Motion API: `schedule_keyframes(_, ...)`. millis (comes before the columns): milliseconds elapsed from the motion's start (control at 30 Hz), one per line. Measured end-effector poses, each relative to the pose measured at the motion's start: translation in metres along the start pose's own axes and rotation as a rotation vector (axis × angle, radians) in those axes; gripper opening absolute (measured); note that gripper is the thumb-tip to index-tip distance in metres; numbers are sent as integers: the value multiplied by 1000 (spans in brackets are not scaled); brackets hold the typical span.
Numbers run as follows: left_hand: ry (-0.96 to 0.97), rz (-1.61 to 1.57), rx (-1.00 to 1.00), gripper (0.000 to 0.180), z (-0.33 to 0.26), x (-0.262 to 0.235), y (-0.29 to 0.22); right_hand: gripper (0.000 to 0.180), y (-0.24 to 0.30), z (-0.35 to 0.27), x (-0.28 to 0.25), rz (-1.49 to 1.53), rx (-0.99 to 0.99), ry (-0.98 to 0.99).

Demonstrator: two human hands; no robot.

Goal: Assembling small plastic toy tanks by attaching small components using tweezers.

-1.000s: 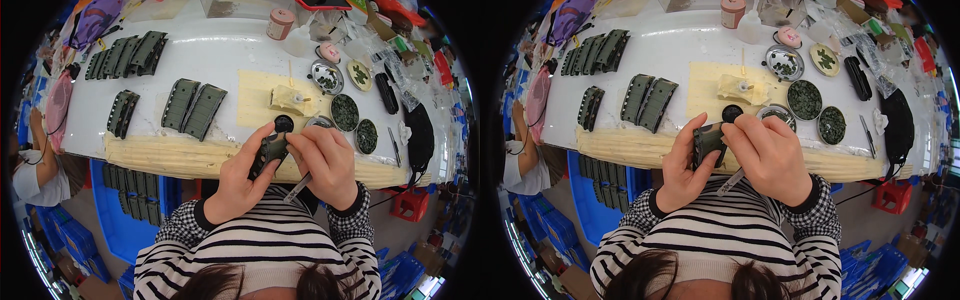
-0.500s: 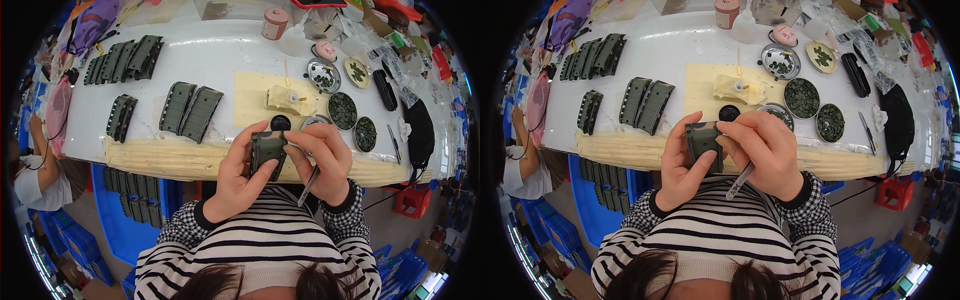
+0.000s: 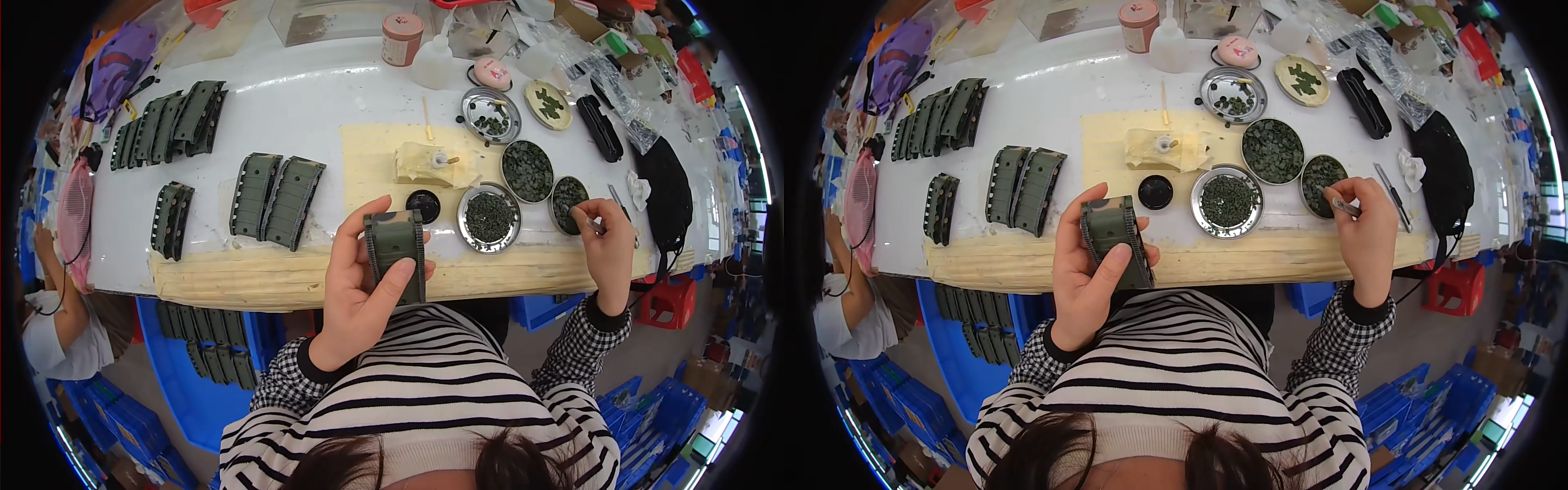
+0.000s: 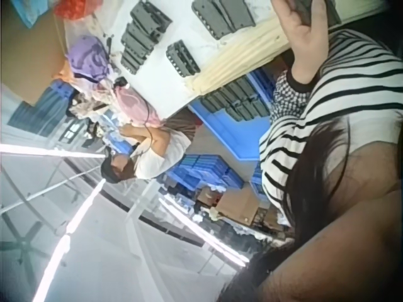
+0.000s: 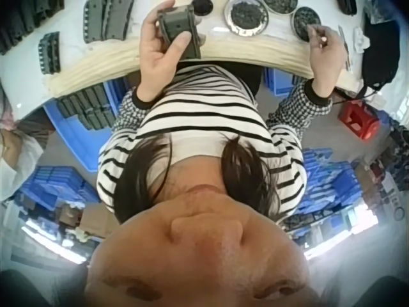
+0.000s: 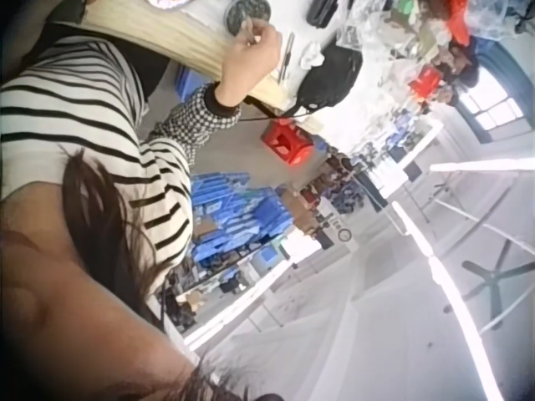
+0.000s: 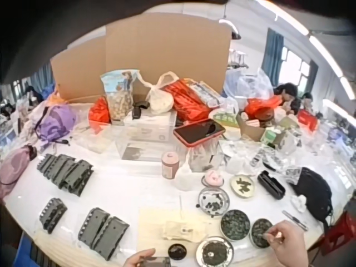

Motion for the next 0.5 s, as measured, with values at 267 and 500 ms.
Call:
schedule_keyframes(267,-8,4,-12,57,-5,-4,3,10,3,10,10,-36,-28,130)
schedule_keyframes(500,-3,-5,-21,57,-4,-1,4,9,1,13,12,-21,-57,165)
Point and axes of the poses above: each hand's wrist, its own z-axis towards the middle knuckle, its own x-axis out of the palm, y = z × x, the point moved 6 cm from there along z, towards the middle knuckle, and after that the axes turned 1 degree about x, right-handed, at the moved point
